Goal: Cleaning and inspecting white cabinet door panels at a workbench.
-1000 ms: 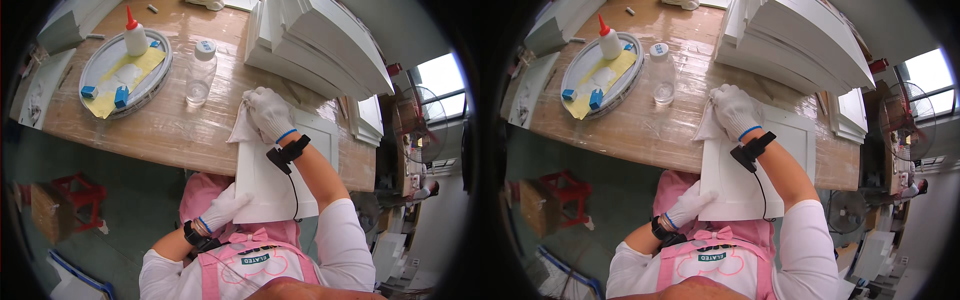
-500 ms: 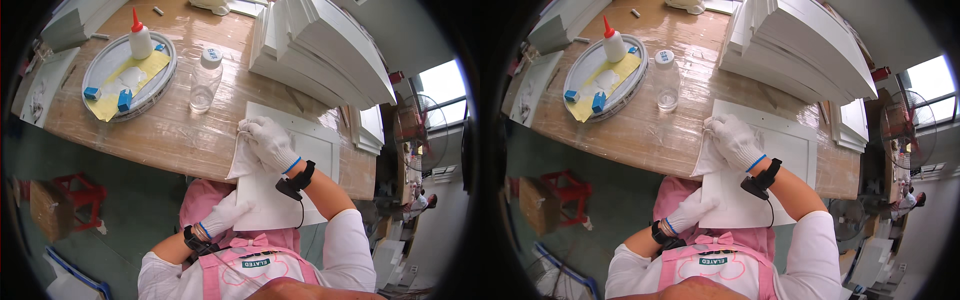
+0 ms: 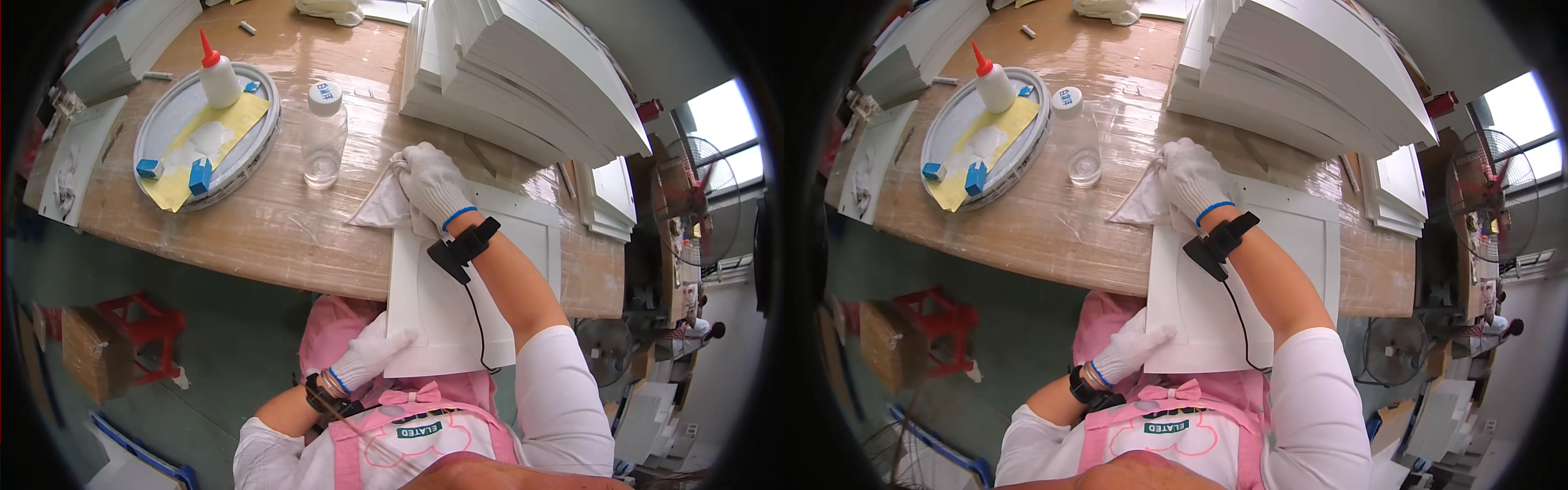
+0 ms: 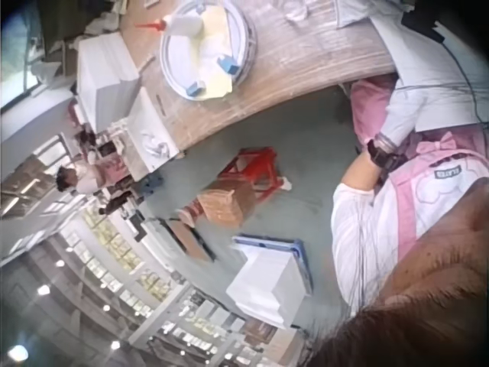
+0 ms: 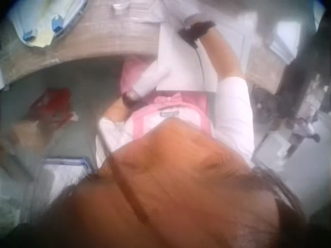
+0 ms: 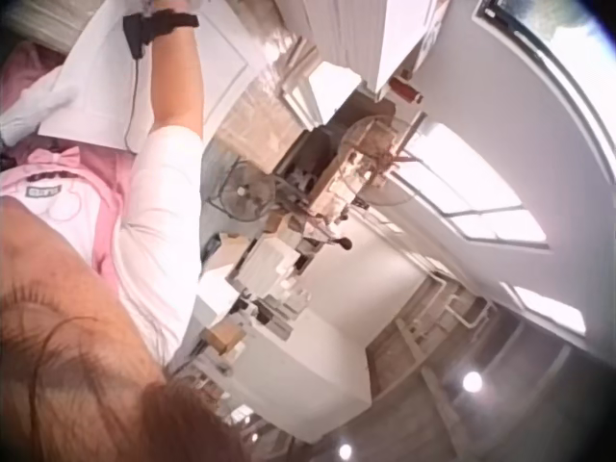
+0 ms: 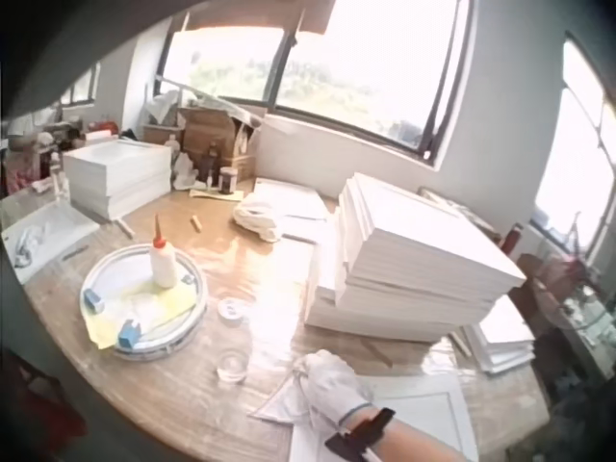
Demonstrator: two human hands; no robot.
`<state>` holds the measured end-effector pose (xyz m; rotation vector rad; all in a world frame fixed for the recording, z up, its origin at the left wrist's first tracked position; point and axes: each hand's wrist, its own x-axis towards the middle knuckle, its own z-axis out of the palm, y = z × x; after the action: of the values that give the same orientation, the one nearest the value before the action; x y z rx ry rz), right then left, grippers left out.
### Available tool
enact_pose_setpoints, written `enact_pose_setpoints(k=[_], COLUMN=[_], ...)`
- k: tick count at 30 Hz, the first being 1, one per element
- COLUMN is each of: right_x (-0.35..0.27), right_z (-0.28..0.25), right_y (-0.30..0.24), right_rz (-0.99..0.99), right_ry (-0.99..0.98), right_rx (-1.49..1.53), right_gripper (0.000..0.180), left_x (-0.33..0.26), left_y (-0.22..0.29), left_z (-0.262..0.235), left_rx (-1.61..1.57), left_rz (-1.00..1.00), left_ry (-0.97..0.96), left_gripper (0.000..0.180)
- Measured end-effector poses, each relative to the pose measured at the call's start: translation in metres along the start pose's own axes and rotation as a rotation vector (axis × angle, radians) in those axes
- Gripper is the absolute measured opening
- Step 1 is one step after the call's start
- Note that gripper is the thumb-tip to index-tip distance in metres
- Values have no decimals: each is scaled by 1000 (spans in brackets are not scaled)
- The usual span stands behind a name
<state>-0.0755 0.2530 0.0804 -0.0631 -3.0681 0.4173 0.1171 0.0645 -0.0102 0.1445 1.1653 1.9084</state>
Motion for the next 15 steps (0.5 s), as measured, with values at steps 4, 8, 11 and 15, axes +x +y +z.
enact_pose_setpoints(k=[4,8,11,15], right_x=[4,-6,10,19], right_z=[-12,-26,-13,-5], right_y=[21,66,37,-2], right_rz=[200,221,153,27], right_ry=[-152,-149,-157,-121], right_rx=[-124,-166,-181,-95], right_gripper=[30,31,30,26], left_x=[-3,0,0,2], left_y=[-2,-5,3,4], left_z=[3,3,3,1], left_rx=[-48,-12,-35,-39], left_rz=[25,43,2,-16], left_ry=[82,84,51,1], left_gripper=[50,49,49,54])
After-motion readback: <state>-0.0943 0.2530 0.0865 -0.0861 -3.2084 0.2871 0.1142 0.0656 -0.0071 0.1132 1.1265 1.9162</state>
